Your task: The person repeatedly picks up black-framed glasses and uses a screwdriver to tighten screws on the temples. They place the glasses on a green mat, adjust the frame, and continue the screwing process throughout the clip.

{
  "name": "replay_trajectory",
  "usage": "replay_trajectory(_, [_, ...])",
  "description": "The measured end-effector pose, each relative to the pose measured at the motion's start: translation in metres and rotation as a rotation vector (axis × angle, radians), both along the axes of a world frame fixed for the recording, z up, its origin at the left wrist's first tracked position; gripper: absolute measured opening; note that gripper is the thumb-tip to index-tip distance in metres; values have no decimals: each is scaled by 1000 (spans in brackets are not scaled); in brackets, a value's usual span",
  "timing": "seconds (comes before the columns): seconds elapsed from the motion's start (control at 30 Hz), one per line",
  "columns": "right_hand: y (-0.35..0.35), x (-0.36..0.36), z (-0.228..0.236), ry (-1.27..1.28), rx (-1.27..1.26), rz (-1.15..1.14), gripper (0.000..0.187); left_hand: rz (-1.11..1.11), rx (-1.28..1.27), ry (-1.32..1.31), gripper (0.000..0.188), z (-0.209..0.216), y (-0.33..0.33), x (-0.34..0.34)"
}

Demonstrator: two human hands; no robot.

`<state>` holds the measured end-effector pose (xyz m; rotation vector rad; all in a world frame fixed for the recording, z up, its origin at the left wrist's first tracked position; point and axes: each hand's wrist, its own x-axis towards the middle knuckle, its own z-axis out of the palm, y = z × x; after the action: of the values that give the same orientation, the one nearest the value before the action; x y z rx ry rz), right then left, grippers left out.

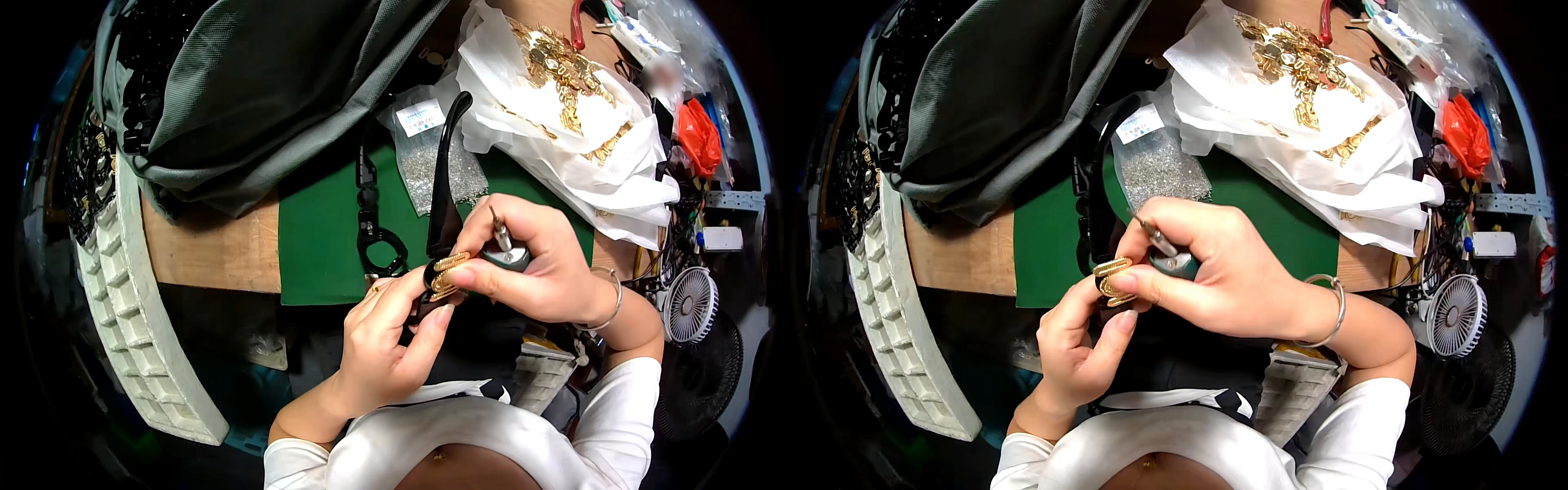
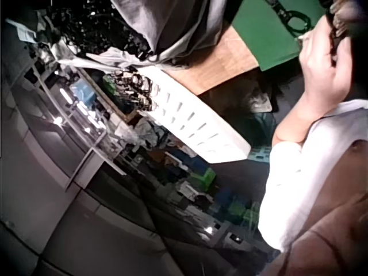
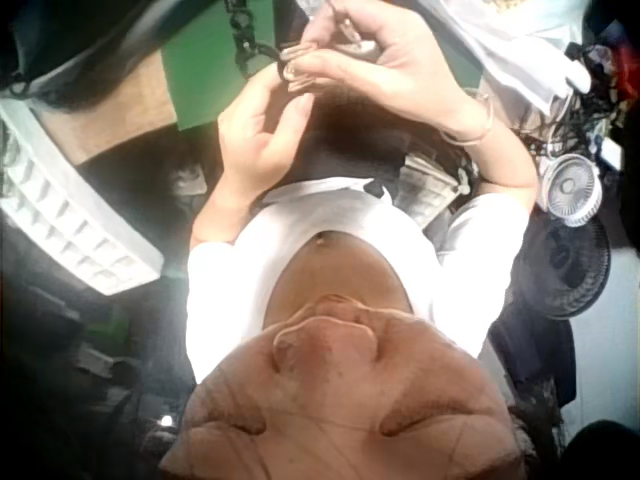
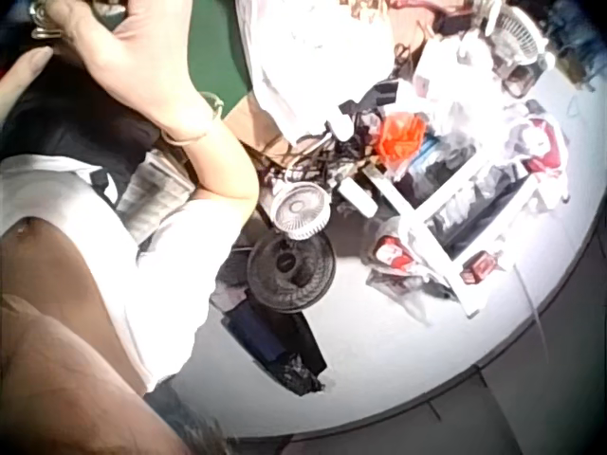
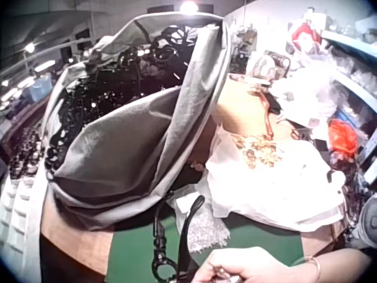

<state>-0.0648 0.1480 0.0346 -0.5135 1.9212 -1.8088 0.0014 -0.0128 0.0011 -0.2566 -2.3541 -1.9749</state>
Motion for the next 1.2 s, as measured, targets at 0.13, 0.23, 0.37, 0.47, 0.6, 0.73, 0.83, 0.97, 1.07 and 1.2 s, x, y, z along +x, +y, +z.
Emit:
replay_trajectory(0.13, [3,9,-11,268,70,-23,15,9,-42,19,23,-3,1,-1])
replay_trajectory(0.23, [-3,21,-17,62,27,-182,21,70,-142,32,20,-1,5,1])
replay_trajectory(0.37, [0,12,-20,131,-22,-244,31,-12,-172,95,20,-3,3,-3])
replay_trajectory(0.47, [0,4,-7,-240,-100,-67,28,-23,-205,132,18,-6,4,-2])
replay_trajectory(0.6, [-1,0,-14,-210,-104,-42,25,62,-253,221,16,-12,12,2])
replay_trajectory(0.73, [-2,3,-13,-350,-126,-69,25,63,-246,234,15,-15,9,3])
replay_trajectory(0.83, [4,0,2,-449,-30,-35,35,104,-240,149,16,-7,-3,8])
replay_trajectory(0.97, [39,5,-36,62,487,144,50,274,477,-238,27,9,-41,16])
replay_trajectory(1.07, [23,15,-51,429,858,132,53,170,465,-309,22,9,-30,13])
replay_trajectory(1.2, [10,15,-60,468,1037,205,57,223,486,-362,33,9,-32,10])
